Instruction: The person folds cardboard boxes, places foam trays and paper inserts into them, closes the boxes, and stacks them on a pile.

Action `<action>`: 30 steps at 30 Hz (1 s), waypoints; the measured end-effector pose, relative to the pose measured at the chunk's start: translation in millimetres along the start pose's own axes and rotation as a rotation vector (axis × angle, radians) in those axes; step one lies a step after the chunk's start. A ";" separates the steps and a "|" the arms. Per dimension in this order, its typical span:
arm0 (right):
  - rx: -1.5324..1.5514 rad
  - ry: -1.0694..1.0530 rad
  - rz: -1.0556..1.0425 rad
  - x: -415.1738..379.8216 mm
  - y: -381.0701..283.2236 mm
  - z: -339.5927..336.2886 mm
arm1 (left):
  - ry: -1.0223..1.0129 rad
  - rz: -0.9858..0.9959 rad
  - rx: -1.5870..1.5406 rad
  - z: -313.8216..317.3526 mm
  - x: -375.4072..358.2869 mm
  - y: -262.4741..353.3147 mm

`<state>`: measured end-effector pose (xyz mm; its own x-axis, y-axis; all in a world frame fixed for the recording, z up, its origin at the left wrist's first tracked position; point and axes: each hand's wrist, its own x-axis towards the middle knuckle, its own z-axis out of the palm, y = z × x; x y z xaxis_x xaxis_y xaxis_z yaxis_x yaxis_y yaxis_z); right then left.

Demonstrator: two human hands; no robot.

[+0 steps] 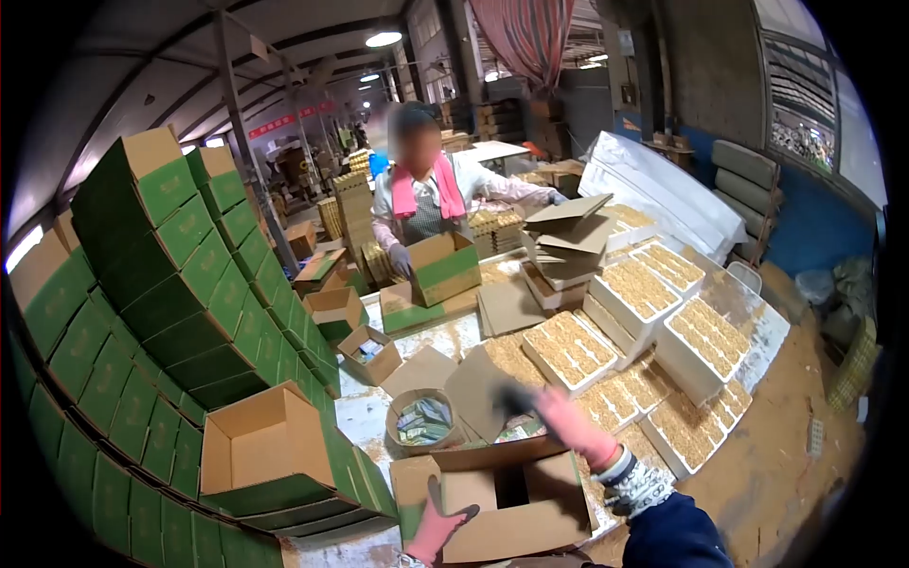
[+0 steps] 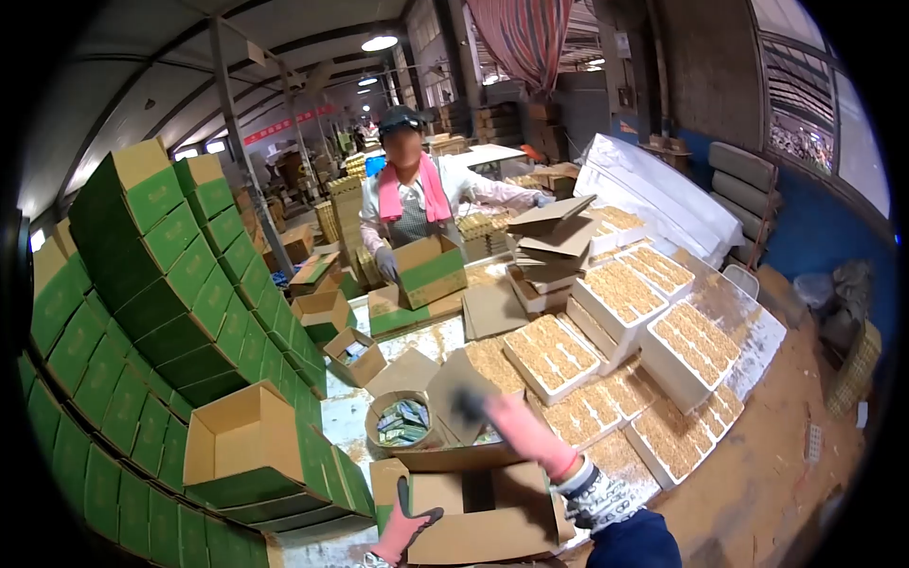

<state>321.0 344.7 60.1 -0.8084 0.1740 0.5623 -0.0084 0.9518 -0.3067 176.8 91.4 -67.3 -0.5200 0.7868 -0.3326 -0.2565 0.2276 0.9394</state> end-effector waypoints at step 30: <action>-0.010 0.291 1.681 -76.4 254.6 143.3 | 0.492 -0.034 0.112 -55.5 11.6 1.4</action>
<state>296.3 537.5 -171.0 0.2044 0.9490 -0.2401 0.6822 -0.3140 -0.6603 125.1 69.0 -74.5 -0.8422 0.4200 -0.3382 -0.2056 0.3298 0.9214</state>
